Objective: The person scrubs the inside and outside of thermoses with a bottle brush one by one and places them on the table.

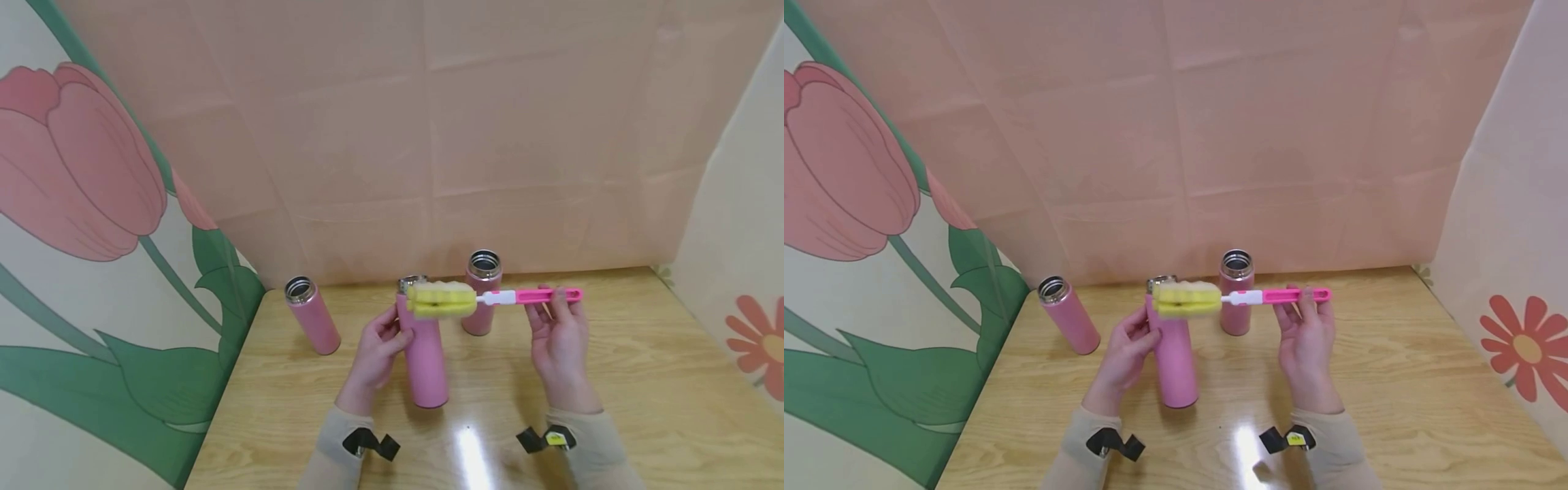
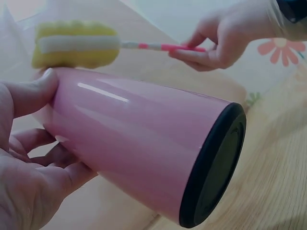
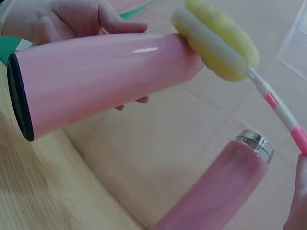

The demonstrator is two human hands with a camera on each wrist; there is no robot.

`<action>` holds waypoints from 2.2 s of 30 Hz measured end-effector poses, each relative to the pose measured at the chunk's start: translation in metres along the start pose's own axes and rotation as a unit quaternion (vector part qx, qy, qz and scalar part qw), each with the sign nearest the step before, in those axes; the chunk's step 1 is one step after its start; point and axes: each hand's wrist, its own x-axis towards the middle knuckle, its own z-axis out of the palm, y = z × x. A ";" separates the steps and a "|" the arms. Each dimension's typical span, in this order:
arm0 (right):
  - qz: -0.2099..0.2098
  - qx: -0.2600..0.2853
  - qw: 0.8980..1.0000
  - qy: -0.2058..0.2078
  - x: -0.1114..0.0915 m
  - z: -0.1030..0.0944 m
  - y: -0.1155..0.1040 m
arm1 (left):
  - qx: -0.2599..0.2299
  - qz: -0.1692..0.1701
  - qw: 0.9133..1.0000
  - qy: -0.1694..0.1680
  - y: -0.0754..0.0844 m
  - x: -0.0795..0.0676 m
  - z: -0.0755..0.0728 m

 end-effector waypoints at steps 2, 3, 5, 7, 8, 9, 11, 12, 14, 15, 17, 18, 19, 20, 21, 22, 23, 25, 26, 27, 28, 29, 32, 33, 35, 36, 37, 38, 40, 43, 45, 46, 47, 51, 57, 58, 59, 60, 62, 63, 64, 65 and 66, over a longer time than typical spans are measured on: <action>0.009 -0.006 1.000 -0.011 0.001 -0.001 0.000 | 0.000 -0.001 1.000 -0.003 0.000 0.000 -0.001; 0.012 -0.010 1.000 -0.017 0.001 -0.001 0.000 | -0.001 -0.001 1.000 -0.003 0.000 0.000 -0.001; 0.015 -0.023 0.999 -0.031 0.002 -0.002 0.001 | -0.009 0.000 1.000 -0.001 0.000 0.000 -0.002; 0.016 -0.034 0.998 -0.046 0.003 -0.003 0.001 | -0.019 0.005 1.000 0.003 0.000 0.000 -0.002; 0.016 -0.041 0.998 -0.051 0.004 -0.004 0.001 | -0.023 0.008 1.000 0.005 0.000 0.001 -0.002; 0.017 -0.045 0.997 -0.056 0.004 -0.005 0.001 | -0.028 0.010 1.000 0.007 0.000 0.001 -0.002; 0.021 -0.053 0.996 -0.065 0.005 -0.007 0.001 | -0.033 0.013 0.999 0.011 0.001 0.001 -0.003; 0.022 -0.057 0.996 -0.068 0.005 -0.008 0.001 | -0.036 0.015 0.999 0.012 0.001 0.000 -0.003; 0.027 -0.066 0.995 -0.072 0.006 -0.009 0.001 | -0.040 0.016 0.999 0.015 0.003 0.000 -0.003; 0.029 -0.070 0.994 -0.075 0.006 -0.010 0.001 | -0.043 0.016 0.999 0.016 0.003 0.000 -0.004; 0.032 -0.078 0.993 -0.081 0.007 -0.011 0.000 | -0.048 0.018 0.999 0.020 0.004 0.000 -0.004; 0.032 -0.088 0.992 -0.083 0.007 -0.011 0.000 | -0.050 0.019 0.998 0.024 0.005 0.000 -0.004; 0.033 -0.095 0.991 -0.087 0.008 -0.011 0.000 | -0.051 0.021 0.998 0.027 0.006 0.000 -0.005; 0.035 -0.102 0.990 -0.092 0.008 -0.012 0.000 | -0.051 0.022 0.998 0.031 0.006 0.001 -0.005; 0.036 -0.110 0.988 -0.098 0.009 -0.012 0.000 | -0.053 0.024 0.998 0.037 0.007 0.001 -0.005; 0.037 -0.120 0.987 -0.103 0.009 -0.012 0.000 | -0.052 0.027 0.997 0.042 0.007 0.001 -0.005; 0.037 -0.131 0.985 -0.107 0.010 -0.013 0.000 | -0.051 0.028 0.997 0.047 0.008 0.001 -0.004; 0.038 -0.149 0.981 -0.116 0.011 -0.014 0.000 | -0.046 0.031 0.997 0.056 0.009 0.001 -0.003; 0.037 -0.158 0.979 -0.120 0.011 -0.014 0.000 | -0.041 0.031 0.997 0.062 0.009 0.001 -0.003; 0.037 -0.164 0.978 -0.124 0.012 -0.015 -0.001 | -0.038 0.031 0.997 0.066 0.010 0.002 -0.003; 0.037 -0.169 0.977 -0.127 0.012 -0.015 -0.001 | -0.033 0.030 0.996 0.071 0.010 0.002 -0.003; 0.036 -0.174 0.975 -0.130 0.012 -0.016 -0.002 | -0.030 0.028 0.996 0.075 0.010 0.002 -0.002; 0.034 -0.194 0.970 -0.144 0.013 -0.017 -0.002 | -0.023 0.022 0.995 0.090 0.010 0.003 -0.001; 0.036 -0.201 0.967 -0.149 0.013 -0.017 -0.002 | -0.023 0.019 0.995 0.096 0.011 0.004 -0.001; 0.039 -0.221 0.962 -0.156 0.012 -0.018 -0.003 | -0.023 0.013 0.994 0.111 0.011 0.005 -0.002; 0.042 -0.231 0.959 -0.159 0.012 -0.019 -0.003 | -0.023 0.011 0.993 0.119 0.011 0.005 -0.002; 0.046 -0.237 0.957 -0.163 0.011 -0.019 -0.003 | -0.023 0.008 0.992 0.126 0.012 0.006 -0.002; 0.051 -0.240 0.955 -0.165 0.011 -0.020 -0.003 | -0.023 0.006 0.991 0.134 0.013 0.007 -0.003; 0.053 -0.250 0.952 -0.172 0.010 -0.022 -0.003 | -0.025 0.005 0.989 0.146 0.016 0.010 -0.004; 0.044 -0.247 0.948 -0.194 0.009 -0.028 -0.004 | -0.028 0.007 0.987 0.159 0.021 0.013 -0.004; 0.035 -0.231 0.948 -0.216 0.009 -0.033 -0.005 | -0.031 0.009 0.986 0.162 0.024 0.015 -0.003; 0.032 -0.217 0.949 -0.227 0.010 -0.036 -0.005 | -0.032 0.009 0.986 0.166 0.026 0.015 -0.003; 0.029 -0.204 0.949 -0.239 0.010 -0.038 -0.005 | -0.033 0.009 0.985 0.168 0.027 0.016 -0.003; 0.024 -0.169 0.947 -0.271 0.010 -0.049 -0.005 | -0.033 0.009 0.983 0.178 0.031 0.021 -0.002; 0.043 -0.193 0.938 -0.286 0.008 -0.061 0.000 | -0.032 0.010 0.981 0.192 0.035 0.027 -0.001; 0.042 -0.198 0.937 -0.286 0.008 -0.062 0.001 | -0.034 0.011 0.981 0.192 0.036 0.028 -0.001; 0.040 -0.199 0.937 -0.285 0.008 -0.063 0.003 | -0.036 0.011 0.981 0.192 0.037 0.028 0.000; 0.036 -0.202 0.937 -0.284 0.008 -0.064 0.004 | -0.037 0.012 0.981 0.190 0.037 0.029 0.001; 0.032 -0.207 0.937 -0.279 0.007 -0.067 0.007 | -0.037 0.013 0.982 0.186 0.038 0.029 0.002; 0.031 -0.208 0.937 -0.279 0.007 -0.068 0.008 | -0.038 0.014 0.982 0.185 0.038 0.029 0.002; 0.030 -0.208 0.937 -0.279 0.007 -0.068 0.009 | -0.038 0.015 0.982 0.185 0.038 0.029 0.003; 0.031 -0.205 0.937 -0.280 0.007 -0.069 0.010 | -0.037 0.017 0.982 0.184 0.038 0.029 0.003; 0.030 -0.204 0.937 -0.281 0.006 -0.070 0.010 | -0.034 0.019 0.983 0.182 0.038 0.029 0.003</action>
